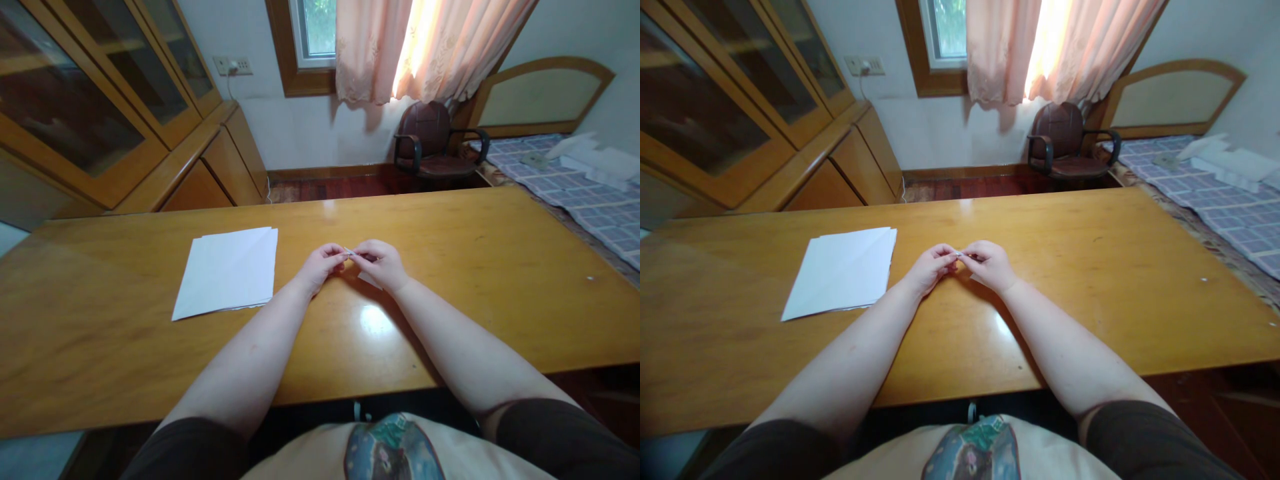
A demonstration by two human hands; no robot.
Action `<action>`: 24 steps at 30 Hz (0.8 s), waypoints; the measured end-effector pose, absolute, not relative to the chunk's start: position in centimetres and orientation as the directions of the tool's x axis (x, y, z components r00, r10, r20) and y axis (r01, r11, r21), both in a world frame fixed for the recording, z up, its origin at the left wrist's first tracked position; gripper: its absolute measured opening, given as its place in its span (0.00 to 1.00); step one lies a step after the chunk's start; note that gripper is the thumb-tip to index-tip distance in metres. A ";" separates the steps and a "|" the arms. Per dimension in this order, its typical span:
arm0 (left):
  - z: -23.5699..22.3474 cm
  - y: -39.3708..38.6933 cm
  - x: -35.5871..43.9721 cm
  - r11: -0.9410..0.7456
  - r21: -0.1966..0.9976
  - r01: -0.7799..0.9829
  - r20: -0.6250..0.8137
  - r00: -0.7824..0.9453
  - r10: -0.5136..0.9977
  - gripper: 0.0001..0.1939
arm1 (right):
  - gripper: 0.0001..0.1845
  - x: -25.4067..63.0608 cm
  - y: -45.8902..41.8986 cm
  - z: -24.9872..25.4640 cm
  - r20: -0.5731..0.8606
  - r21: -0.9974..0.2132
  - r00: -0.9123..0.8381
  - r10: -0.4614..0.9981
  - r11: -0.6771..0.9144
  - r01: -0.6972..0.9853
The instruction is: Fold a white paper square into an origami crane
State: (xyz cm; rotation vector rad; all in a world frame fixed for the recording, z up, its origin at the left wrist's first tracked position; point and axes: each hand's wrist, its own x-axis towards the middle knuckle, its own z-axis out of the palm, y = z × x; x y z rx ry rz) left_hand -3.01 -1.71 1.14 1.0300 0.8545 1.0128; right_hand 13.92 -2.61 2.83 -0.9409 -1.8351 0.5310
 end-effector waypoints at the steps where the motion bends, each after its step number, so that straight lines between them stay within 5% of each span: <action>1: 1.1 -1.7 -2.9 0.100 0.969 -0.225 -0.043 0.246 0.968 0.13 | 0.09 13.9 -2.5 2.7 0.557 -0.715 -0.211 0.803 0.593 0.371; 5: 1.5 -2.1 -2.7 -0.231 0.972 0.048 0.230 0.031 0.973 0.11 | 0.08 13.9 -2.4 2.3 0.522 -0.770 -0.113 0.845 0.524 0.365; 10: 2.3 -2.9 -2.7 -0.399 0.867 0.299 0.409 0.030 0.912 0.09 | 0.08 13.7 -2.5 2.2 0.511 -0.780 -0.096 0.854 0.508 0.366; 24: 1.7 -2.6 -2.7 -0.373 0.887 0.273 0.378 0.033 0.925 0.06 | 0.10 13.5 -2.7 2.3 0.507 -0.769 -0.100 0.856 0.502 0.396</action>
